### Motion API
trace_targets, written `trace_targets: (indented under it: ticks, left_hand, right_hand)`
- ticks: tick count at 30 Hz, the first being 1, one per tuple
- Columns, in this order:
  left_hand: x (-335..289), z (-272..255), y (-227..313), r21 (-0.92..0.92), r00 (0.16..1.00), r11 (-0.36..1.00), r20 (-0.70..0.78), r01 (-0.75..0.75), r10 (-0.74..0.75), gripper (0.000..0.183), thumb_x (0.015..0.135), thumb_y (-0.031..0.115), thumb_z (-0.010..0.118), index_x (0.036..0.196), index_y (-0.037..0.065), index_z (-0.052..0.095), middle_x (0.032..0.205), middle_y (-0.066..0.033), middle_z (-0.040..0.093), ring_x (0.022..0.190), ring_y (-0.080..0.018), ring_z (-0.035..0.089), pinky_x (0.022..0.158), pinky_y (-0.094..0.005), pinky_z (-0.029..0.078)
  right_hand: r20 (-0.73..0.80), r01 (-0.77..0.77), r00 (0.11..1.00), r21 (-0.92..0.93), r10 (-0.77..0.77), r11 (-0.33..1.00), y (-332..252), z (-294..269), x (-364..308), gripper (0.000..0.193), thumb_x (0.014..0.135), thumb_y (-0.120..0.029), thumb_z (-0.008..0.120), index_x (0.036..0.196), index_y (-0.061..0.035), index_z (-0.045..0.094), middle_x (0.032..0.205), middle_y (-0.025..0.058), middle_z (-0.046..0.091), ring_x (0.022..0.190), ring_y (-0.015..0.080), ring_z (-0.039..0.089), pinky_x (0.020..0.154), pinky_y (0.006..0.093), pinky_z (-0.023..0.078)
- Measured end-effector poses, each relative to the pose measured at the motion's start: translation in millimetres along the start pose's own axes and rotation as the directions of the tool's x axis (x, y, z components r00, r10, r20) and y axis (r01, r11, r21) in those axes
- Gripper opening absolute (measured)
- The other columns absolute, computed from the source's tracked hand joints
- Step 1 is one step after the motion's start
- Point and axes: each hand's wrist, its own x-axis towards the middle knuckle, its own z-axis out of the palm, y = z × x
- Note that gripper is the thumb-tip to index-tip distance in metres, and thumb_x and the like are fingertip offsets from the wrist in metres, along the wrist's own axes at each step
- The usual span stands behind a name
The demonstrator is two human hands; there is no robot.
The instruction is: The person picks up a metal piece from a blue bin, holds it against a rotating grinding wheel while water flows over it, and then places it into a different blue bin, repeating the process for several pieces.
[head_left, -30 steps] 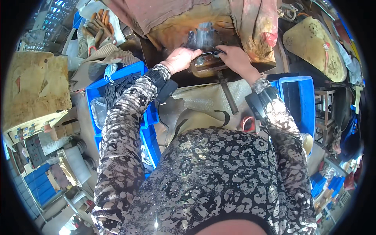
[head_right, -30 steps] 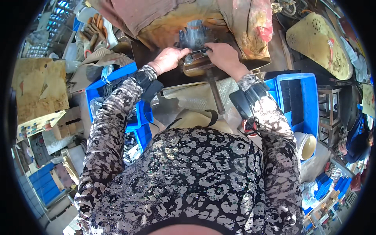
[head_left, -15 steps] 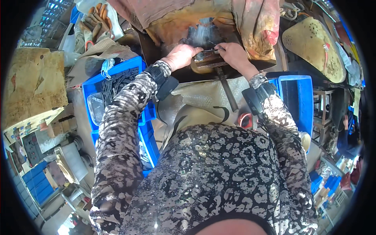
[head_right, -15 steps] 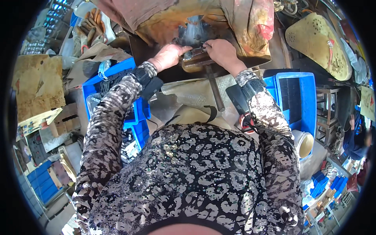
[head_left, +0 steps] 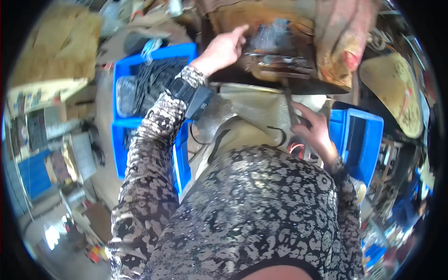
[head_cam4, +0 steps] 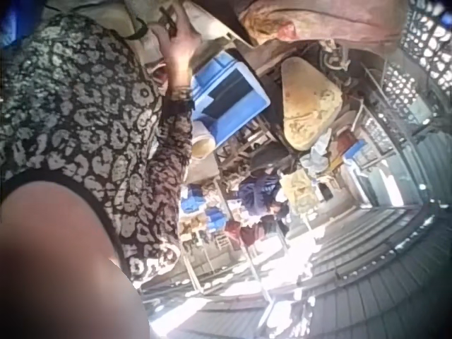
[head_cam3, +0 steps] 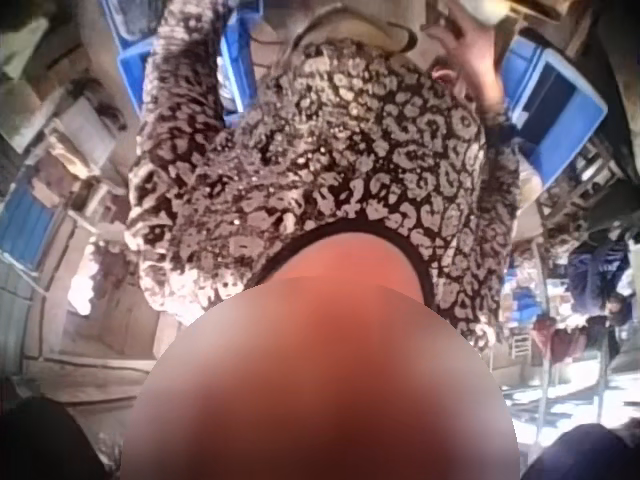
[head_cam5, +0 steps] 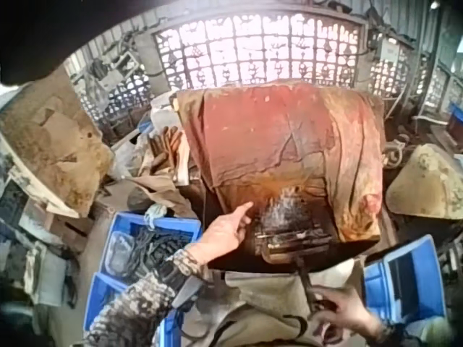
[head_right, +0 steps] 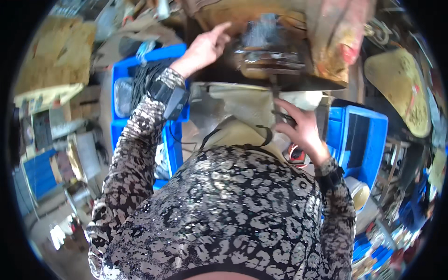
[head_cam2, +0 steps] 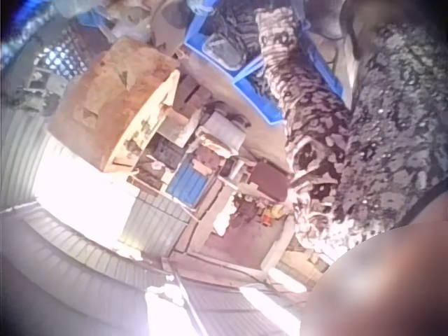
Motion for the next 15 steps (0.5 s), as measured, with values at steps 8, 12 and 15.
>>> trace_targets:
  ticks: [8, 12, 15]
  left_hand:
    - [-120.0, -113.0, -57.7, 0.203, 0.899, 0.953, -0.421, 0.223, -0.12, 0.038, 0.083, 0.004, 0.06, 0.121, 0.008, 0.06, 0.095, -0.0114, 0.07, 0.088, -0.0264, 0.068, 0.079, -0.0342, 0.054]
    - [-224.8, -120.4, -83.8, 0.216, 0.793, 0.84, -0.506, 0.497, -0.34, 0.029, 0.086, 0.003, 0.058, 0.113, 0.008, 0.066, 0.096, -0.0114, 0.071, 0.09, -0.0233, 0.07, 0.08, -0.0311, 0.053]
    - [-294.3, -103.0, -91.8, 0.182, 0.676, 0.722, -0.555, 0.668, -0.485, 0.028, 0.086, 0.002, 0.056, 0.11, 0.007, 0.068, 0.098, -0.0133, 0.071, 0.093, -0.0244, 0.069, 0.082, -0.0318, 0.053]
  right_hand:
    - [-0.018, 0.436, 0.878, -0.379, -0.478, 0.816, 17.8, 15.5, -0.5, 0.047, 0.063, -0.004, 0.077, 0.109, -0.0074, 0.066, 0.074, 0.008, 0.064, 0.063, 0.0236, 0.062, 0.057, 0.0332, 0.048]
    - [-0.109, 0.444, 0.83, -0.464, -0.547, 0.766, 12.4, 9.3, 9.5, 0.041, 0.061, -0.006, 0.074, 0.102, -0.0091, 0.069, 0.071, 0.0075, 0.063, 0.059, 0.024, 0.062, 0.054, 0.0348, 0.049]
    - [-0.286, 0.292, 0.855, -0.424, -0.433, 0.857, -1.4, -9.0, 33.0, 0.025, 0.077, -0.012, 0.074, 0.101, -0.0081, 0.07, 0.081, 0.0093, 0.069, 0.065, 0.021, 0.066, 0.058, 0.0316, 0.051]
